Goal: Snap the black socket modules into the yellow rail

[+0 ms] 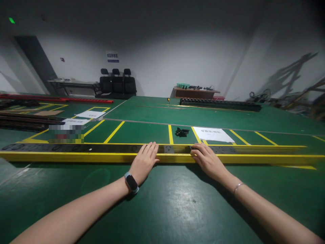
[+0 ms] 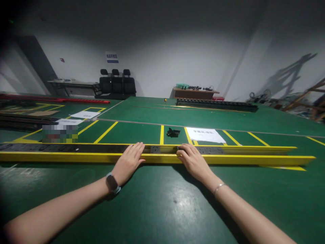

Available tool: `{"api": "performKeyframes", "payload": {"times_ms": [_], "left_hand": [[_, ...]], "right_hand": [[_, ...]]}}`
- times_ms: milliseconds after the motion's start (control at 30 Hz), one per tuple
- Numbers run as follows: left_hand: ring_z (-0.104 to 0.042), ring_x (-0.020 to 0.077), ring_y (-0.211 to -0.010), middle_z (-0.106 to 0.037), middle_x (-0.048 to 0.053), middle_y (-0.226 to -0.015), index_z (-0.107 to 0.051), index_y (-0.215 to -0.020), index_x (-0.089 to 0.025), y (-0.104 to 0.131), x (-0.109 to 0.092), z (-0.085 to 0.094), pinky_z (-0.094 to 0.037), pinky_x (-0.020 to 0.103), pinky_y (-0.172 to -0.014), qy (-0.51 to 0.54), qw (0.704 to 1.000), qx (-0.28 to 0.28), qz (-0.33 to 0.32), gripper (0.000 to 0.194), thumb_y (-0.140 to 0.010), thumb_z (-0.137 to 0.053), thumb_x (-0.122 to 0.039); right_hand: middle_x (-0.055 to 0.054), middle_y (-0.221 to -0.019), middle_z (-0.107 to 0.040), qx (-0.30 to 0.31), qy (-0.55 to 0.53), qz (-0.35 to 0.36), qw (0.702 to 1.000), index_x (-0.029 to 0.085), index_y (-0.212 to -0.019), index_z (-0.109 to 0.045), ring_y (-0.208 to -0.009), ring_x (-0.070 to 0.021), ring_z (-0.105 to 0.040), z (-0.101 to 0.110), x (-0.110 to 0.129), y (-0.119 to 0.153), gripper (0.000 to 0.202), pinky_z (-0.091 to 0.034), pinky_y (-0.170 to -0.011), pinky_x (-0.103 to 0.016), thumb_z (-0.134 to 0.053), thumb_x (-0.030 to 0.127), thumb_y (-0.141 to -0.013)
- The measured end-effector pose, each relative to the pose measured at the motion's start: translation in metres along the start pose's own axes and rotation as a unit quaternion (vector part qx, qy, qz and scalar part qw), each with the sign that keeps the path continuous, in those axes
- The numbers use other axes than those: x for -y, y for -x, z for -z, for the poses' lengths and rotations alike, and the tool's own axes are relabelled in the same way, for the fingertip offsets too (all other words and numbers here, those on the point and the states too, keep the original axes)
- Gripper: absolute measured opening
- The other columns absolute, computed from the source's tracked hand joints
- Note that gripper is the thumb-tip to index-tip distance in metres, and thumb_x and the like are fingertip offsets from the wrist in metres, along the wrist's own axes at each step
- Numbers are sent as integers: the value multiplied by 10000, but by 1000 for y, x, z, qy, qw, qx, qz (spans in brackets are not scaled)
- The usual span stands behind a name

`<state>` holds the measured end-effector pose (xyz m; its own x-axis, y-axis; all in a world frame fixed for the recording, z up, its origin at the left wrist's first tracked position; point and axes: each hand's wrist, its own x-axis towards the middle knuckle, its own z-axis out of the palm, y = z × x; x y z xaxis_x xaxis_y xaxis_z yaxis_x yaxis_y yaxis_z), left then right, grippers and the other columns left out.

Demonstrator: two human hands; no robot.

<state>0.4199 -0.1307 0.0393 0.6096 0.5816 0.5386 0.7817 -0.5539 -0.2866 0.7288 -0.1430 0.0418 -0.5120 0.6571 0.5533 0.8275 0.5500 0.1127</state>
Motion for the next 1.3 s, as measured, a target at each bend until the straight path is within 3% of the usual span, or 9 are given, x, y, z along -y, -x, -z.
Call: {"api": "performKeyframes", "payload": {"times_ms": [133, 233, 367, 467, 600, 933, 1100, 1300], "left_hand": [[-455, 276, -1240, -504, 157, -1333, -428, -1327, -93, -3, 1, 2, -338, 462, -1060, 13, 1000, 7, 16, 532, -891, -449, -398], [-462, 268, -1232, -518, 143, -1323, -460, -1303, -110, -5, -2, 1, -352, 445, -1046, 33, 999, 0, 4, 500, -886, -464, -388], [-459, 259, -1235, -513, 140, -1332, -460, -1303, -98, -8, -3, -2, -392, 404, -1013, 64, 998, -14, -15, 480, -889, -471, -341], [-459, 247, -1239, -521, 133, -1326, -455, -1309, -103, -8, 0, -1, -394, 393, -1014, 87, 996, -21, -20, 481, -885, -478, -330], [-452, 239, -1248, -510, 126, -1338, -453, -1311, -108, -8, 1, 1, -383, 386, -1029, 92, 995, -10, -25, 484, -890, -468, -345], [-446, 254, -1254, -501, 142, -1343, -428, -1331, -86, -7, -2, -3, -385, 408, -1038, 70, 997, -24, -31, 507, -900, -442, -352], [-450, 254, -1252, -506, 142, -1338, -429, -1331, -92, -7, -1, -3, -395, 413, -1030, 81, 996, -28, -28, 504, -896, -450, -346], [-441, 250, -1264, -501, 140, -1343, -429, -1332, -101, -5, 1, -2, -392, 412, -1036, 96, 995, -25, -28, 497, -895, -455, -335]], "right_hand": [[-118, -1153, -534, 18, -13, -6, 1000, 185, -1006, -548, -1120, -241, -482, 19, -32, 29, 155, -433, -953, -451, -449, 250, -907], [-124, -1152, -539, 18, -10, -26, 999, 184, -970, -546, -1098, -254, -500, 30, -39, 40, 149, -443, -936, -466, -503, 290, -875], [-124, -1209, -546, -7, -15, -42, 999, 177, -1084, -532, -1174, -254, -474, 35, -14, 28, 255, -395, -1013, -478, -521, 302, -862], [-106, -1353, -466, 15, -38, -20, 999, 182, -1310, -407, -1281, -225, -389, 31, 18, 7, 443, -336, -1079, -464, -479, 291, -887], [-90, -1411, -417, 35, -48, 4, 998, 188, -1388, -342, -1332, -214, -327, 20, 46, -10, 513, -278, -1113, -470, -456, 326, -907], [-128, -1297, -537, 0, -40, -18, 999, 150, -1288, -481, -1254, -231, -441, 13, 53, -10, 431, -303, -1095, -484, -477, 340, -901], [-105, -1342, -494, 3, -42, -37, 998, 226, -1244, -529, -1273, -246, -410, 13, 57, -12, 381, -308, -1077, -521, -501, 361, -888], [-126, -1347, -473, 1, -20, -60, 998, 202, -1135, -577, -1288, -272, -379, 9, 55, -12, 313, -320, -1069, -518, -498, 375, -887]]}}
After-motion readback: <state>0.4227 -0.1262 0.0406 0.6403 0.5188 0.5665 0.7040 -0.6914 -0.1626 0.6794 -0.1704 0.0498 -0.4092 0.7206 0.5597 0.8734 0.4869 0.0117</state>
